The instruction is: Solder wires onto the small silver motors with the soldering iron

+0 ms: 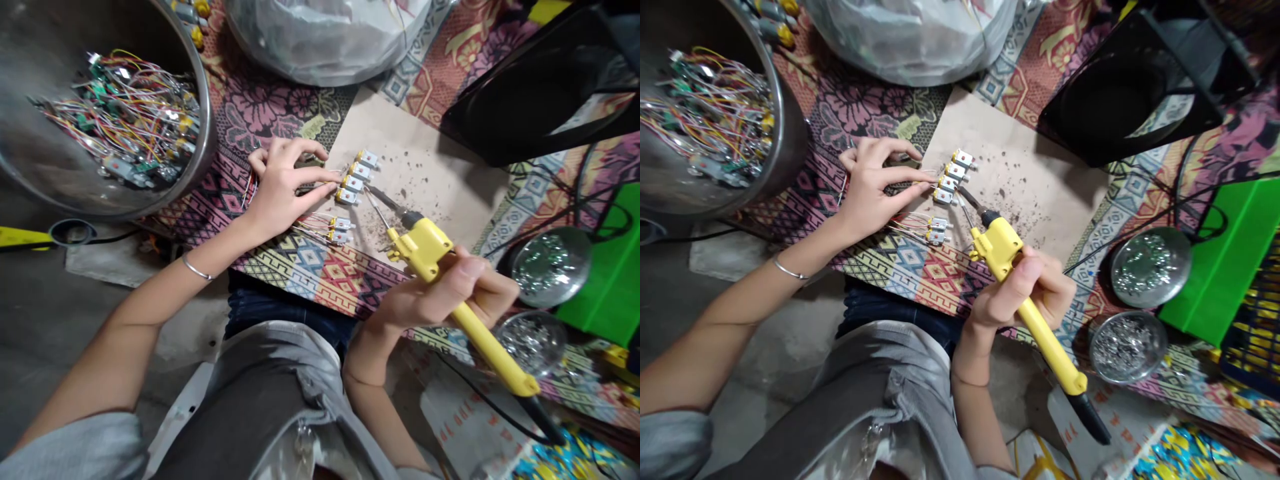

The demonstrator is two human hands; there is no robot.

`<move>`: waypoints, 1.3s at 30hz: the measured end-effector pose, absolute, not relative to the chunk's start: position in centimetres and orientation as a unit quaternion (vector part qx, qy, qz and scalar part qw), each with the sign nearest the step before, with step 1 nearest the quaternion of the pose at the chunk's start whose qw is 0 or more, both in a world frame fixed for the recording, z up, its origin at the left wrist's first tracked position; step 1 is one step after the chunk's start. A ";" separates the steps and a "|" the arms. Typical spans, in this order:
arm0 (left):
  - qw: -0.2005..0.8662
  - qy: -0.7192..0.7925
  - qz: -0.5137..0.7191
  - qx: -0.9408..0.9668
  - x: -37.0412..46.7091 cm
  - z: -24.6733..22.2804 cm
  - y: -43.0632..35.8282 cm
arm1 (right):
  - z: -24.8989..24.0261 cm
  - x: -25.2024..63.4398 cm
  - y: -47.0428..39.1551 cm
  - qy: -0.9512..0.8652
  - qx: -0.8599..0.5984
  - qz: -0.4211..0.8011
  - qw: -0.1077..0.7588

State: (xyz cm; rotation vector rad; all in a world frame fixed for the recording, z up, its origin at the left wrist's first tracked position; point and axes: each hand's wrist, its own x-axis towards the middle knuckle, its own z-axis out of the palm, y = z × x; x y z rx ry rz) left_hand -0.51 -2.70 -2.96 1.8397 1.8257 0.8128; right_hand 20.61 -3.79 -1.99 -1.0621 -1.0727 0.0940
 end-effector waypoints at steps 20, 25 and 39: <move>0.228 0.612 0.306 0.692 -2.2 -3.6 -3.6 | -3.3 21.3 -6.8 -0.495 -0.588 0.082 0.635; 0.215 0.576 0.349 0.707 -2.7 -4.4 -3.1 | -3.4 21.3 -6.4 -0.490 -0.571 0.083 0.654; 0.279 0.587 0.317 0.691 -2.3 -4.1 -2.8 | -2.6 20.6 -6.5 -0.488 -0.565 0.117 0.655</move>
